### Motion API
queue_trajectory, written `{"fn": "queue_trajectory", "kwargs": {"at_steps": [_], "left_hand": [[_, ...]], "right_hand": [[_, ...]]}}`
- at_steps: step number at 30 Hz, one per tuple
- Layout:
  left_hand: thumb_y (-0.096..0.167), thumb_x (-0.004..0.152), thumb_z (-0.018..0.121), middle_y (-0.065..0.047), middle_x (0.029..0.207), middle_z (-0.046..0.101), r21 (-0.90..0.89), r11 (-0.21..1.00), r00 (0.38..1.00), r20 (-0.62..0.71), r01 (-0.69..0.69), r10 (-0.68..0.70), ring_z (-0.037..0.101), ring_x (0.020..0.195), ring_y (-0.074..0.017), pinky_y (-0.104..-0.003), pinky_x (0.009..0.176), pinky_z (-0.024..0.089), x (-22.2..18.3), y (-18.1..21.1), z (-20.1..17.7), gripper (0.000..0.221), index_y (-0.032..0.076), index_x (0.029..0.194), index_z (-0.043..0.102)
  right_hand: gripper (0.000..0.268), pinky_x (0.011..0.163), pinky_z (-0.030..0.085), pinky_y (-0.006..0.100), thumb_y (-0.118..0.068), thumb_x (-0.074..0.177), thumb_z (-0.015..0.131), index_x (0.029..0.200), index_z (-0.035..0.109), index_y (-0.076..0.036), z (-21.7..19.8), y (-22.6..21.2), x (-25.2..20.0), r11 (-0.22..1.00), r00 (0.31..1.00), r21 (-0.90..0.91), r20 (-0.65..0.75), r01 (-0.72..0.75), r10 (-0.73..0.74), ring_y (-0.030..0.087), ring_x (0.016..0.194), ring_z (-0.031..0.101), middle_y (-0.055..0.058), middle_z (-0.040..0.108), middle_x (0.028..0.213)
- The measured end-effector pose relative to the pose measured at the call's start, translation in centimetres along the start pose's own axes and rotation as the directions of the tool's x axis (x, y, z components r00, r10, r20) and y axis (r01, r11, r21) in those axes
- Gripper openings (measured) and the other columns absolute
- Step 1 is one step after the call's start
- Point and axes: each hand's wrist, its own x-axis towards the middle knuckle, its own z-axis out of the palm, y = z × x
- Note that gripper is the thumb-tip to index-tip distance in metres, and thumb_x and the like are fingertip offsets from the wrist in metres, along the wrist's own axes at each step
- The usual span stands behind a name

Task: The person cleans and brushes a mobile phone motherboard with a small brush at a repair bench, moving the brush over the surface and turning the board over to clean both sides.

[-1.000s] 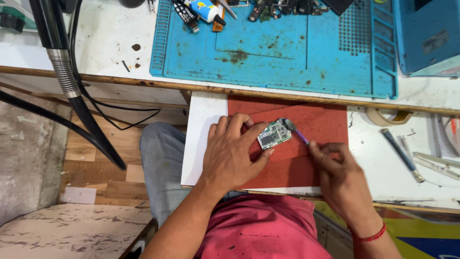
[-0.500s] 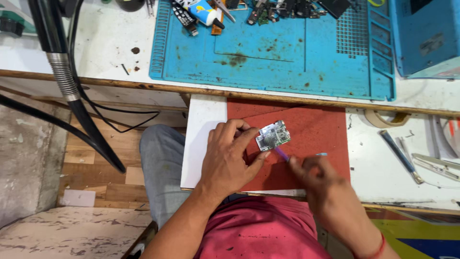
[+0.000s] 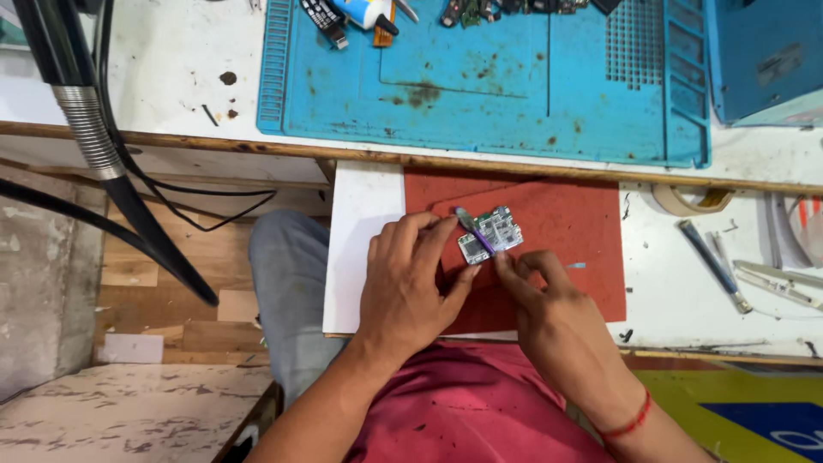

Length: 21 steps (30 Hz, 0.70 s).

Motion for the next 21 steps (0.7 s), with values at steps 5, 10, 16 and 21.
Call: {"fn": "queue_trajectory", "kwargs": {"at_steps": [5,10,16,21], "left_hand": [[0.025,0.083,0.083,-0.014,0.124,0.058,0.003,0.998,0.997,-0.057,-0.057,0.057,0.057,0.114,-0.0353,-0.048,0.097,0.045,0.5,-0.1,-0.6,0.056,0.004,0.129,0.061],[0.025,0.082,0.083,-0.011,0.123,0.059,-0.010,1.000,0.999,-0.022,-0.027,0.027,0.058,0.111,-0.0326,-0.047,0.093,0.045,0.0,-0.1,-0.3,0.057,0.005,0.130,0.062],[0.025,0.079,0.084,-0.010,0.120,0.058,0.026,0.999,0.999,-0.012,-0.047,0.048,0.057,0.109,-0.0309,-0.046,0.091,0.045,-0.2,0.1,-0.6,0.049,0.005,0.121,0.067],[0.025,0.082,0.084,-0.009,0.121,0.058,0.032,0.998,0.999,-0.003,-0.054,0.054,0.057,0.109,-0.0293,-0.045,0.089,0.044,-0.5,0.1,-0.5,0.040,0.005,0.113,0.071]], "right_hand": [[0.058,0.058,0.057,0.045,0.004,0.077,0.057,0.133,0.064,-0.009,-0.7,-0.6,-0.6,0.999,0.998,0.008,-0.057,0.038,-0.038,0.032,0.072,0.072,0.011,0.064,0.107],[0.057,0.058,0.055,0.046,0.008,0.081,0.058,0.136,0.064,-0.008,0.8,-1.0,-0.4,1.000,0.999,-0.013,-0.041,0.024,-0.024,0.034,0.067,0.069,0.014,0.063,0.110],[0.058,0.060,0.058,0.041,0.009,0.081,0.057,0.136,0.063,-0.008,0.1,1.1,-0.6,0.993,0.991,0.112,-0.129,-0.030,0.044,0.026,0.069,0.072,0.014,0.062,0.114],[0.057,0.063,0.057,0.042,0.007,0.080,0.060,0.134,0.067,-0.011,0.5,1.8,-1.1,0.996,0.975,-0.018,-0.205,0.088,-0.090,0.031,0.080,0.070,0.012,0.063,0.111]]}}
